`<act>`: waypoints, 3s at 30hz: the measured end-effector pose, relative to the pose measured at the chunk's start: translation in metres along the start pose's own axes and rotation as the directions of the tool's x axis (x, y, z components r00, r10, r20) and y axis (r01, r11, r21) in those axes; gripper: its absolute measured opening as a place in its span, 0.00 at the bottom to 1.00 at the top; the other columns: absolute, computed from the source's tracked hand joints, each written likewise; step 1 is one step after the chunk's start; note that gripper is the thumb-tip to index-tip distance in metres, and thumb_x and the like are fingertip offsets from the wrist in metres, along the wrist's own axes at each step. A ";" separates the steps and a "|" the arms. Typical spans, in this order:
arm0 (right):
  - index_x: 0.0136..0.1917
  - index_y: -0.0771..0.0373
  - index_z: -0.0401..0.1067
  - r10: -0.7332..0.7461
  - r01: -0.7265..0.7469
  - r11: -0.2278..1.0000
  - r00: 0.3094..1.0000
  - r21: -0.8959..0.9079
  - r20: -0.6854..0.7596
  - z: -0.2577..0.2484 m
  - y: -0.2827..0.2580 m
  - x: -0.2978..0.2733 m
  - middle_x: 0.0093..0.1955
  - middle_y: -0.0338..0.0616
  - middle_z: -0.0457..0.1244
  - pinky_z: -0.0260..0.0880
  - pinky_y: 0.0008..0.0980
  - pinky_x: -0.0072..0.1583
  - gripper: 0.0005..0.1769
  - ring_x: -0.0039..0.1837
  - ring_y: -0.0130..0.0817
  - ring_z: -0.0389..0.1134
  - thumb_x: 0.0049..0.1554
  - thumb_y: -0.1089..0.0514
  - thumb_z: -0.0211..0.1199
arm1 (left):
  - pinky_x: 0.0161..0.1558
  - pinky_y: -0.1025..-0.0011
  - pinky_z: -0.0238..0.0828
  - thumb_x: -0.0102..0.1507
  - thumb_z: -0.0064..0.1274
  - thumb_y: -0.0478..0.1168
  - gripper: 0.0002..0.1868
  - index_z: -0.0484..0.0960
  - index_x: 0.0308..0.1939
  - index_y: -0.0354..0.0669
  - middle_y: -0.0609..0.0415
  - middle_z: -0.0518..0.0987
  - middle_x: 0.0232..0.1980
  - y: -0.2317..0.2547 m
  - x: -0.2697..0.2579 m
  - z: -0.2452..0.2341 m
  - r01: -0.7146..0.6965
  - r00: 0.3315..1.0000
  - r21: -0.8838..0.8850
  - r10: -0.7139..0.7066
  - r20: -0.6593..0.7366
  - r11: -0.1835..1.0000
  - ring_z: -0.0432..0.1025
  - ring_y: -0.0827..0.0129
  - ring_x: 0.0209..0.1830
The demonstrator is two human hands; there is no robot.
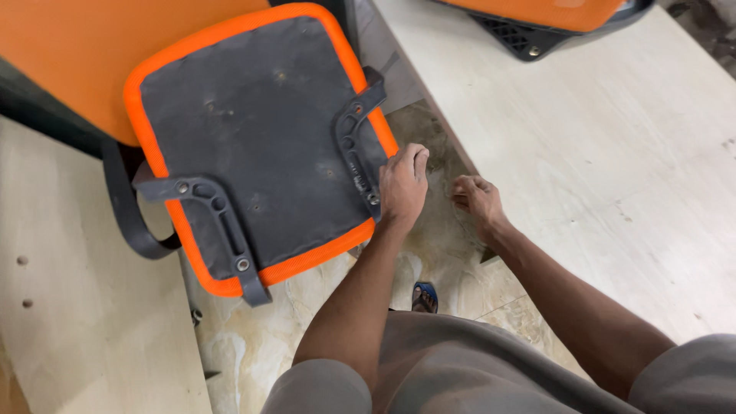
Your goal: The person assembles an office chair by attaching a black plastic bracket to the underside of an orange chair seat using screws and a screwdriver. They insert screws into the bracket holes and tighten them with the screwdriver.
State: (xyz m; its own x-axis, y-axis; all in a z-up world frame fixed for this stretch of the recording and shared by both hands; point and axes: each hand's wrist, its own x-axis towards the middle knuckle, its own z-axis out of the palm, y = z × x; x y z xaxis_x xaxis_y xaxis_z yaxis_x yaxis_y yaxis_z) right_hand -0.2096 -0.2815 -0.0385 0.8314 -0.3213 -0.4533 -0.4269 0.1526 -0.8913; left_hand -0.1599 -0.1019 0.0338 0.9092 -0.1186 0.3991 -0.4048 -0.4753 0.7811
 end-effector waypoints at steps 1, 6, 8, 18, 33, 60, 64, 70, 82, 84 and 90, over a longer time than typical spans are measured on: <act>0.54 0.66 0.73 -0.068 0.068 0.998 0.997 0.007 0.022 -0.003 -0.007 -0.003 0.47 0.43 0.67 0.72 0.36 0.59 0.16 0.51 0.35 0.70 0.64 0.50 0.58 | 0.47 0.52 0.68 0.71 0.48 0.44 0.09 0.78 0.46 0.43 0.50 0.82 0.45 0.008 0.004 0.006 -0.006 1.000 -0.018 0.006 0.010 1.000 0.76 0.49 0.48; 0.49 0.66 0.72 -0.250 0.258 0.959 0.965 0.114 -0.074 -0.019 -0.049 -0.020 0.42 0.41 0.67 0.74 0.30 0.52 0.11 0.44 0.28 0.68 0.67 0.55 0.59 | 0.42 0.52 0.69 0.71 0.49 0.44 0.10 0.79 0.46 0.41 0.44 0.81 0.42 0.048 0.022 0.039 0.020 0.988 -0.100 -0.004 0.152 0.995 0.75 0.46 0.43; 0.49 0.64 0.72 -0.219 0.246 0.964 0.951 0.105 -0.216 -0.037 -0.064 -0.029 0.42 0.41 0.67 0.74 0.30 0.51 0.09 0.43 0.28 0.69 0.65 0.56 0.59 | 0.43 0.55 0.71 0.71 0.47 0.44 0.11 0.78 0.45 0.41 0.46 0.82 0.42 0.062 0.024 0.055 -0.080 0.973 -0.227 0.126 0.195 0.971 0.76 0.49 0.44; 0.49 0.66 0.72 -0.048 0.268 0.958 0.493 0.099 -0.869 -0.168 -0.001 -0.189 0.42 0.44 0.67 0.71 0.28 0.45 0.09 0.41 0.29 0.68 0.63 0.58 0.59 | 0.39 0.54 0.70 0.71 0.47 0.49 0.18 0.77 0.38 0.38 0.47 0.81 0.34 0.163 -0.060 0.156 -0.048 0.645 -0.520 0.424 0.636 0.853 0.75 0.50 0.37; 0.51 0.64 0.71 -0.183 0.312 0.945 0.269 -0.094 -0.946 -0.311 0.065 -0.319 0.42 0.43 0.66 0.72 0.26 0.44 0.08 0.42 0.27 0.68 0.65 0.57 0.57 | 0.44 0.56 0.73 0.69 0.50 0.44 0.10 0.78 0.44 0.41 0.48 0.83 0.42 0.266 -0.227 0.251 -0.117 0.481 -0.563 0.542 0.689 0.818 0.77 0.53 0.44; 0.71 0.59 0.67 -0.108 -0.362 0.923 0.077 -0.129 -0.991 -0.466 0.158 -0.475 0.69 0.49 0.59 0.72 0.40 0.66 0.22 0.62 0.39 0.66 0.65 0.57 0.55 | 0.51 0.62 0.73 0.71 0.44 0.46 0.11 0.77 0.49 0.44 0.54 0.81 0.47 0.384 -0.364 0.304 -0.054 0.114 -0.394 0.398 0.910 0.917 0.76 0.63 0.48; 0.67 0.63 0.69 -0.219 -0.502 0.850 -0.066 -0.157 -0.973 -0.451 0.166 -0.469 0.66 0.55 0.55 0.62 0.44 0.68 0.19 0.68 0.46 0.56 0.63 0.62 0.60 | 0.50 0.61 0.74 0.72 0.45 0.45 0.11 0.77 0.48 0.43 0.52 0.82 0.46 0.362 -0.351 0.297 -0.051 0.176 -0.472 0.473 0.863 0.880 0.77 0.62 0.47; 0.64 0.64 0.69 -0.052 -0.411 0.912 -0.081 -0.014 -0.995 -0.434 0.173 -0.450 0.64 0.52 0.57 0.67 0.39 0.66 0.17 0.64 0.43 0.61 0.61 0.65 0.59 | 0.47 0.61 0.74 0.71 0.43 0.47 0.12 0.76 0.48 0.44 0.52 0.81 0.44 0.349 -0.332 0.296 -0.039 0.139 -0.440 0.441 0.887 0.897 0.77 0.62 0.44; 0.60 0.61 0.74 -0.124 -0.276 0.957 -0.091 -0.094 -0.988 -0.452 0.162 -0.470 0.59 0.47 0.65 0.73 0.34 0.60 0.13 0.58 0.36 0.69 0.63 0.64 0.56 | 0.48 0.60 0.73 0.72 0.43 0.47 0.13 0.76 0.47 0.42 0.52 0.80 0.42 0.350 -0.340 0.299 -0.145 0.180 -0.456 0.477 0.860 0.878 0.75 0.61 0.44; 0.63 0.62 0.74 -0.200 -0.334 0.927 -0.057 -0.171 -0.978 -0.476 0.164 -0.479 0.60 0.50 0.65 0.71 0.38 0.58 0.15 0.58 0.39 0.68 0.64 0.65 0.56 | 0.49 0.60 0.72 0.72 0.43 0.46 0.13 0.77 0.47 0.41 0.51 0.80 0.42 0.349 -0.344 0.300 -0.142 0.216 -0.472 0.492 0.843 0.870 0.75 0.60 0.44; 0.64 0.60 0.77 -0.360 -0.492 0.743 0.278 -0.454 -0.890 -0.530 0.164 -0.490 0.57 0.55 0.68 0.71 0.44 0.58 0.15 0.54 0.45 0.71 0.66 0.61 0.56 | 0.50 0.59 0.72 0.72 0.44 0.46 0.14 0.78 0.48 0.40 0.50 0.82 0.46 0.348 -0.363 0.299 -0.088 0.368 -0.357 0.363 0.856 0.930 0.76 0.58 0.47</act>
State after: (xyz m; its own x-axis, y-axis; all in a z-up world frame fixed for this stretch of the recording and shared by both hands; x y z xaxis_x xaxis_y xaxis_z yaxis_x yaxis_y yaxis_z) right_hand -0.8757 -0.5943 0.0429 0.0685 -0.9765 0.2043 -0.8876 -0.1531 -0.4344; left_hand -0.6015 -0.4848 0.0175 0.2706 -0.9625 0.0198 -0.4912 -0.1204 0.8627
